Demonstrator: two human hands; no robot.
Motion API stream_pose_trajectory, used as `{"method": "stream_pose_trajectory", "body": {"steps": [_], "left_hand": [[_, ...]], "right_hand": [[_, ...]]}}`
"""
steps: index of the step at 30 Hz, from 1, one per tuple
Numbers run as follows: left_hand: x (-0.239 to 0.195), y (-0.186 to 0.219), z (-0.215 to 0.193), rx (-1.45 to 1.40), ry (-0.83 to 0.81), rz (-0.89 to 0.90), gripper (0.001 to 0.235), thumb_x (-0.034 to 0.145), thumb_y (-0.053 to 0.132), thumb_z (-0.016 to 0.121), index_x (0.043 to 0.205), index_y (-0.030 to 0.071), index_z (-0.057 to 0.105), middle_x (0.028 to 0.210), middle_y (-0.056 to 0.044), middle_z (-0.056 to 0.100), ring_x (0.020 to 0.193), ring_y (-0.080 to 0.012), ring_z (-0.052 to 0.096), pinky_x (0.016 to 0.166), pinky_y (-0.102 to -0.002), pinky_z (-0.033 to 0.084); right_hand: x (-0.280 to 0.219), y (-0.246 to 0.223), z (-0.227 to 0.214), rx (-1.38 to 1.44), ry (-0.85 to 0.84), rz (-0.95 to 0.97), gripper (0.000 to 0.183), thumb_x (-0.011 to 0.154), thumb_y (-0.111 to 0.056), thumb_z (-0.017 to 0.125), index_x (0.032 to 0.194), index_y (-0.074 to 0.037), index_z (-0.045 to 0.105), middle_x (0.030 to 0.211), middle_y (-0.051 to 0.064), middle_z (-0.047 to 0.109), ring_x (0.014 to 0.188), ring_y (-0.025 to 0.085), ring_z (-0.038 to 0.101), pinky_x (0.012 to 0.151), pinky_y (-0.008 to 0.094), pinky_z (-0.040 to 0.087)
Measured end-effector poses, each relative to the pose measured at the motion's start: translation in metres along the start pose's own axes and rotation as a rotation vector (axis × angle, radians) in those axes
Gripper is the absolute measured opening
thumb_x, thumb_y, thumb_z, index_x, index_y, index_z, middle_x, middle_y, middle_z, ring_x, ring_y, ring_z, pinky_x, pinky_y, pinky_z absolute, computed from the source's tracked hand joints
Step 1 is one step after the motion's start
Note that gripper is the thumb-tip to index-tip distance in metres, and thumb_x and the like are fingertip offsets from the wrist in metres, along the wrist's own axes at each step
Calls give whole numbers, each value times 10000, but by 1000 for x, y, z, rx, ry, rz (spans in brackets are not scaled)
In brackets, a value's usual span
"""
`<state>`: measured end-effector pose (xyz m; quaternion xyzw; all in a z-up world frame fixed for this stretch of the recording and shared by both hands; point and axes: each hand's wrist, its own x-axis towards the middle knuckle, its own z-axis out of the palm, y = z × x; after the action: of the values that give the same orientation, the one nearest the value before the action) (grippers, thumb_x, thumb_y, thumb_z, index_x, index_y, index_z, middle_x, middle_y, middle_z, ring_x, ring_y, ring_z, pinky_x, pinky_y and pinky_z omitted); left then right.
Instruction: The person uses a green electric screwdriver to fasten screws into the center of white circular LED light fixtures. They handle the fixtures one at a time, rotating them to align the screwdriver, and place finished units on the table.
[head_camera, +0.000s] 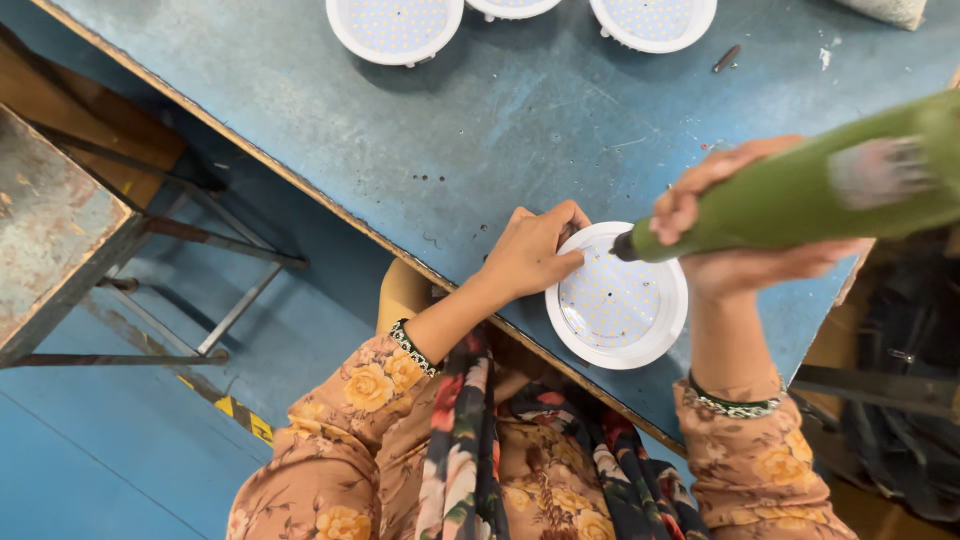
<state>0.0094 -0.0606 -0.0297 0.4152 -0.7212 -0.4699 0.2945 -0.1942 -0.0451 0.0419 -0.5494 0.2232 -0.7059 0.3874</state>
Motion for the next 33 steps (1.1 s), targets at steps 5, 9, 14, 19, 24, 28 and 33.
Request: {"method": "stream_pose_trajectory", "body": {"steps": [5, 9, 14, 19, 24, 28, 33], "left_hand": [[-4, 19, -9, 472, 323, 428, 242, 820, 257, 778, 1018, 169, 670, 885, -1, 633, 921, -203, 603, 882, -403, 363], [8, 40, 12, 571, 306, 669, 64, 864, 207, 730, 907, 204, 683, 921, 26, 589, 998, -164, 569, 945, -412, 365], [23, 45, 33, 869, 266, 780, 59, 864, 141, 671, 813, 167, 659, 889, 3, 585, 1000, -191, 576, 1002, -401, 374], [22, 41, 36, 940, 265, 819, 65, 866, 125, 654, 819, 169, 653, 911, 19, 592, 1021, -167, 577, 1066, -389, 348], [14, 40, 34, 982, 255, 833, 58, 874, 123, 649, 840, 171, 652, 929, 20, 598, 1039, -156, 582, 1108, -403, 302], [7, 35, 33, 1005, 259, 860, 68, 904, 119, 637, 876, 175, 663, 959, 38, 603, 1060, -141, 578, 1162, -412, 277], [1, 35, 31, 941, 234, 816, 62, 915, 117, 639, 904, 173, 664, 990, 24, 603, 1098, -142, 578, 1158, -434, 262]], "right_hand": [[6, -48, -60, -102, -66, -77, 936, 802, -912, 393, 1143, -48, 516, 730, 120, 577, 485, 189, 594, 455, 316, 497], [-15, -76, -77, -179, -56, -43, 945, 803, -922, 373, 1149, -49, 474, 746, 118, 539, 543, 193, 578, 508, 340, 508], [-46, -84, -64, -288, 73, -9, 962, 825, -947, 363, 1088, -24, 435, 713, 136, 485, 574, 230, 532, 515, 359, 504], [-49, -90, -57, -355, 96, -6, 1000, 795, -971, 338, 1109, -26, 419, 704, 128, 482, 497, 204, 506, 488, 353, 497], [-50, -93, -56, -326, 125, 0, 982, 816, -962, 352, 1100, -24, 413, 708, 124, 469, 536, 223, 495, 502, 359, 491], [-53, -90, -59, -271, 159, 8, 949, 832, -946, 374, 1048, -24, 420, 712, 125, 472, 514, 238, 519, 525, 383, 481], [-52, -89, -61, -283, 152, -5, 943, 827, -943, 377, 1050, -28, 426, 719, 131, 489, 508, 233, 521, 517, 385, 480]]}}
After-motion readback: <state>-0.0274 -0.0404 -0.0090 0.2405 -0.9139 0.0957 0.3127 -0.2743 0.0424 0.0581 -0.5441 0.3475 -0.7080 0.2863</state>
